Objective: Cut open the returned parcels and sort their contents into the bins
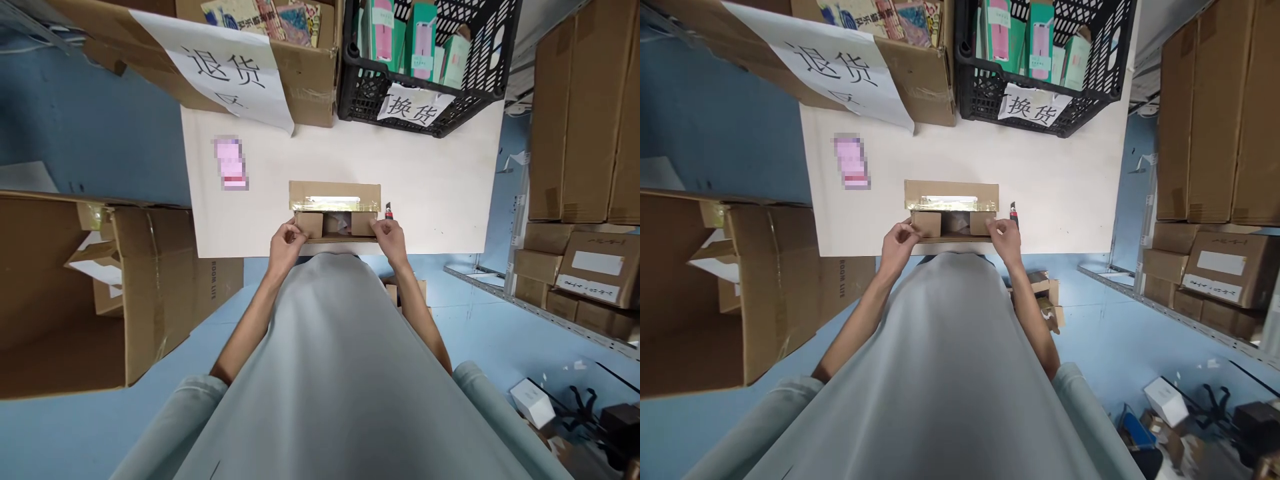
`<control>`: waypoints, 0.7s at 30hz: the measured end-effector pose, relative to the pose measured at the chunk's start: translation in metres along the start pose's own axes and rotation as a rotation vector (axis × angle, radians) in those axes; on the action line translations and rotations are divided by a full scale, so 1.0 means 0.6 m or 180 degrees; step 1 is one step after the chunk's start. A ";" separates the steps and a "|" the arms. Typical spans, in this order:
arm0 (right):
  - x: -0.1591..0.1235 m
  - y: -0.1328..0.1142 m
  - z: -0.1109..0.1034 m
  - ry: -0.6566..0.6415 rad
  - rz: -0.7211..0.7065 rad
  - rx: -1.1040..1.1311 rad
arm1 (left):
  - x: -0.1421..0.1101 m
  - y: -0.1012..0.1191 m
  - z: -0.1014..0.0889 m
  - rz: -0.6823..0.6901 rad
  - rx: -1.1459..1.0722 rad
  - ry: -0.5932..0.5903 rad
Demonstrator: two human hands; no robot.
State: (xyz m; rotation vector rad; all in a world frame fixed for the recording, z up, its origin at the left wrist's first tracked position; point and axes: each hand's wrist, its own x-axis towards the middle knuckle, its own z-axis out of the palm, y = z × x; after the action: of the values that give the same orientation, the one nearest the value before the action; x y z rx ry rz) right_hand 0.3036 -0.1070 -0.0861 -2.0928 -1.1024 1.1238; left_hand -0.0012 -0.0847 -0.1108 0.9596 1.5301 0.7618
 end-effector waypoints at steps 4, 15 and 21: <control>0.026 -0.008 -0.018 -0.0045 -0.0237 -0.0387 | 0.000 -0.019 -0.007 0.0171 -0.0092 -0.0256; 0.134 -0.031 -0.078 -0.0739 -0.1589 -0.1403 | -0.029 -0.048 -0.034 0.0186 0.0616 -0.0426; 0.221 -0.032 -0.055 -0.0349 -0.1186 -0.0501 | -0.023 -0.073 -0.013 0.0324 0.1100 0.0027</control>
State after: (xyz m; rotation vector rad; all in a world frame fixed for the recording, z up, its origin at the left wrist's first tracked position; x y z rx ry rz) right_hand 0.3670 0.0129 -0.1115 -1.8477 -1.6008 1.0034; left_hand -0.0153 -0.1171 -0.1411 1.2984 1.6624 0.5813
